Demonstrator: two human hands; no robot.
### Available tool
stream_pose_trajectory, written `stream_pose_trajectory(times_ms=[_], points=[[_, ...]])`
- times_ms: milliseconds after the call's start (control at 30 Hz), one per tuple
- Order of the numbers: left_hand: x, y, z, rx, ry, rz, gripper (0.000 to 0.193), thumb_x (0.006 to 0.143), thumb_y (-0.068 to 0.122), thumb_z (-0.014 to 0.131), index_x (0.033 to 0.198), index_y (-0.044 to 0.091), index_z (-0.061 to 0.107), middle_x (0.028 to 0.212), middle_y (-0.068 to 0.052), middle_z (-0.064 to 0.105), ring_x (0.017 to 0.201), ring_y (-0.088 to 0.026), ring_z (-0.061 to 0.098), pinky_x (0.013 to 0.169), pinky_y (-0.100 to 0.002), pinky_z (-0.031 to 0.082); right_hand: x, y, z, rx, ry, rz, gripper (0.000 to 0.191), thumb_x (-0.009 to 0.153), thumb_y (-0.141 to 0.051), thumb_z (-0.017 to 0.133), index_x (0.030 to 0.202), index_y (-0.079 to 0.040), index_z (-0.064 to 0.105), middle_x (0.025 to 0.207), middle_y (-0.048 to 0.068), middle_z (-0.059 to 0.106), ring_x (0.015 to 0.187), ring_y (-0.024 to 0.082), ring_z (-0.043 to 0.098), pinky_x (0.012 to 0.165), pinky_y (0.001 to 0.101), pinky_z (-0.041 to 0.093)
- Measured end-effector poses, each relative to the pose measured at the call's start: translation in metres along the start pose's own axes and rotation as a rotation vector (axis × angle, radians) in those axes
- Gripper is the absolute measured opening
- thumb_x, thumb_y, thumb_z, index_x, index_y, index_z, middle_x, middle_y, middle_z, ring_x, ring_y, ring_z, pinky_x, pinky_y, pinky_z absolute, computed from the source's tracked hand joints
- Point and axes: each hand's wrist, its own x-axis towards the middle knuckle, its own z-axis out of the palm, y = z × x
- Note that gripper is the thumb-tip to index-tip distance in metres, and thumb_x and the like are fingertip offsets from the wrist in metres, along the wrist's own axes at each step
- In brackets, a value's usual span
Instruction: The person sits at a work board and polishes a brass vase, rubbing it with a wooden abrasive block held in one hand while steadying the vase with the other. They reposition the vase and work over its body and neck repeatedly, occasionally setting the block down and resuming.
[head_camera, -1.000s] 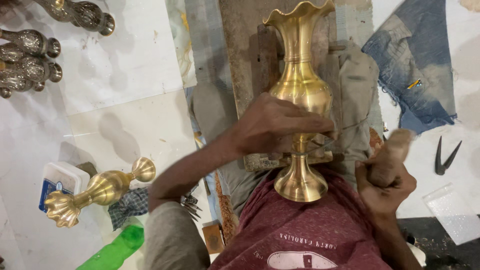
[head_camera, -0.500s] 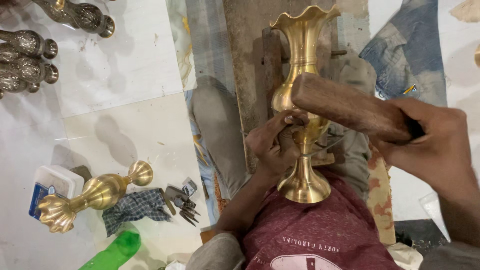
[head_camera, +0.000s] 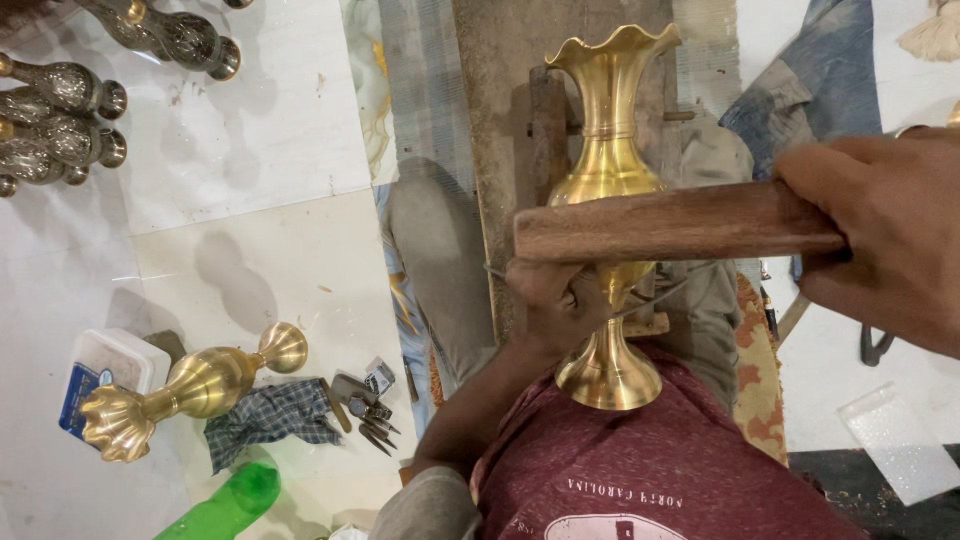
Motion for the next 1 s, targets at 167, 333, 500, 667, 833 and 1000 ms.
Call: stream_pose_trajectory(times_ms=[167, 333, 500, 667, 833, 1000], points=[[0.021, 0.003, -0.020, -0.034, -0.239, 0.194, 0.024, 0.105, 0.008, 0.058, 0.127, 0.004, 0.067, 0.110, -0.009, 0.077, 0.100, -0.022, 0.078, 0.084, -0.033, 0.068, -0.021, 0.022, 0.050, 0.338, 0.048, 0.094, 0.040, 0.070, -0.007, 0.085, 0.106, -0.010, 0.067, 0.075, 0.006, 0.066, 0.065, 0.016, 0.069, 0.062, 0.0316, 0.056], [0.052, 0.012, -0.032, 0.025, -0.461, 0.307, 0.038, 0.095, 0.035, 0.065, 0.125, 0.013, 0.069, 0.106, -0.007, 0.078, 0.093, -0.022, 0.077, 0.075, -0.033, 0.066, -0.047, 0.033, 0.114, 0.698, 0.183, 0.149, 0.033, 0.074, -0.003, 0.080, 0.104, -0.003, 0.068, 0.073, 0.008, 0.066, 0.061, 0.017, 0.069, 0.055, 0.0335, 0.053], [0.077, 0.019, -0.037, 0.035, -0.644, 0.323, 0.054, 0.093, 0.057, 0.071, 0.125, 0.014, 0.066, 0.100, -0.006, 0.078, 0.085, -0.021, 0.076, 0.069, -0.035, 0.063, -0.070, 0.012, 0.159, 0.826, 0.457, 0.184, 0.022, 0.087, -0.003, 0.076, 0.105, 0.000, 0.064, 0.083, 0.009, 0.065, 0.070, 0.014, 0.064, 0.062, 0.0297, 0.051], [0.093, 0.017, -0.033, -0.014, -0.780, 0.368, 0.048, 0.100, 0.057, 0.068, 0.133, 0.022, 0.063, 0.097, -0.004, 0.079, 0.081, -0.017, 0.075, 0.071, -0.034, 0.062, -0.086, -0.008, 0.195, 0.608, 0.491, 0.394, 0.031, 0.073, -0.004, 0.083, 0.099, 0.007, 0.070, 0.076, 0.019, 0.067, 0.068, 0.024, 0.065, 0.065, 0.0373, 0.052], [0.106, 0.014, -0.027, -0.082, -0.992, 0.455, 0.031, 0.108, 0.038, 0.057, 0.134, 0.022, 0.068, 0.086, -0.007, 0.077, 0.056, -0.012, 0.065, 0.051, -0.028, 0.056, -0.078, -0.030, 0.247, 0.972, 0.864, 0.187, 0.031, 0.095, -0.019, 0.077, 0.112, 0.006, 0.066, 0.082, 0.008, 0.068, 0.074, 0.012, 0.069, 0.068, 0.0258, 0.055], [0.118, 0.015, -0.015, -0.094, -1.116, 0.596, 0.027, 0.111, 0.034, 0.051, 0.128, 0.018, 0.066, 0.067, -0.002, 0.068, 0.050, -0.012, 0.058, 0.046, -0.030, 0.048, -0.069, -0.041, 0.276, 0.926, 0.852, 0.283, 0.023, 0.086, -0.010, 0.076, 0.102, 0.004, 0.066, 0.076, 0.010, 0.066, 0.063, 0.014, 0.065, 0.061, 0.0271, 0.052]])
